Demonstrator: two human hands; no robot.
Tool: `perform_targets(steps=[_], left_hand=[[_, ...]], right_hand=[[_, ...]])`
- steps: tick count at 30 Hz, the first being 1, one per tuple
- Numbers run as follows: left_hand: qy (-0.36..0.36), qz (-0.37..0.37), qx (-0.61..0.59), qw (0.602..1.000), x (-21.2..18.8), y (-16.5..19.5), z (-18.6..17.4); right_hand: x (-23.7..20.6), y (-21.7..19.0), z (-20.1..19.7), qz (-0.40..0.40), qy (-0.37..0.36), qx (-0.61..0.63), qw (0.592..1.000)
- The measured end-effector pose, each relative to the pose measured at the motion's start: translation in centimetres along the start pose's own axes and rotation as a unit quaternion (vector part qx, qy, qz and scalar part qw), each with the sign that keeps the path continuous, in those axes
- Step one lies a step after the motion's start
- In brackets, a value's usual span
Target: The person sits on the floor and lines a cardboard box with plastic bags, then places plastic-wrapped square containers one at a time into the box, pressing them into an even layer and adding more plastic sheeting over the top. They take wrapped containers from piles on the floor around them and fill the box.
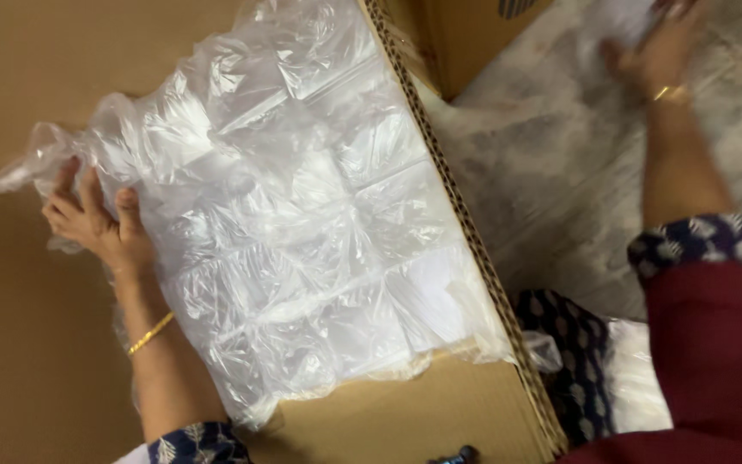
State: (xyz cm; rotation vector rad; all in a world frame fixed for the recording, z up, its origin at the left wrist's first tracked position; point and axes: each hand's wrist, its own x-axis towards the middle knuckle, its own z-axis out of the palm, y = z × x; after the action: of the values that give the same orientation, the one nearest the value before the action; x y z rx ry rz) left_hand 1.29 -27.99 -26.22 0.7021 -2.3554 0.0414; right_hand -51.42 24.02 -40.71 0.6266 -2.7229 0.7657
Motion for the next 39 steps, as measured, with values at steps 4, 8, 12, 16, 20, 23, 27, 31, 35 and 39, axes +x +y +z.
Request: perform_targets(steps=[4, 8, 12, 16, 20, 23, 27, 31, 35, 39], left_hand=[[0.006, 0.05, 0.021, 0.998, 0.0, 1.2, -0.2], [-0.008, -0.005, 0.042, 0.999, -0.4, 7.6, -2.4], [0.099, 0.046, -0.284, 0.953, -4.7, 22.9, -8.5], [-0.207, 0.11, -0.614, 0.754, -14.1, 37.2, -15.9], [-0.174, 0.097, -0.54, 0.818, -15.2, 38.2, -16.9], [-0.107, -0.116, -0.563, 0.811, -9.1, 33.9, -12.2], [-0.118, -0.124, -0.293, 0.941, -4.1, 33.2, -2.9], [-0.101, 0.115, -0.214, 0.965, -5.2, 34.2, 3.8], [-0.049, 0.018, -0.229, 0.972, -2.7, 33.4, 6.1], [-0.095, -0.037, -0.233, 0.967, 0.2, 34.3, 4.5]], right_hand=[[-8.9, -0.8, 0.7, -0.057, -0.007, 0.07, 0.996], [-16.9, -2.0, -3.4, -0.086, -0.06, 0.223, 0.969], [-23.8, -4.5, -11.9, -0.096, 0.176, 0.43, 0.88], [-29.1, -11.8, -20.6, -0.312, 0.176, 0.495, 0.792], [-29.3, -19.0, -25.8, -0.488, 0.163, 0.307, 0.801], [-29.3, -21.2, -26.6, -0.432, 0.125, 0.315, 0.836], [-31.4, -19.9, -25.8, -0.37, 0.093, 0.285, 0.879], [-32.9, -17.6, -25.0, -0.316, 0.092, 0.316, 0.89], [-33.7, -17.5, -24.5, -0.236, 0.059, 0.353, 0.903], [-34.1, -18.6, -24.4, -0.284, 0.078, 0.323, 0.899]])
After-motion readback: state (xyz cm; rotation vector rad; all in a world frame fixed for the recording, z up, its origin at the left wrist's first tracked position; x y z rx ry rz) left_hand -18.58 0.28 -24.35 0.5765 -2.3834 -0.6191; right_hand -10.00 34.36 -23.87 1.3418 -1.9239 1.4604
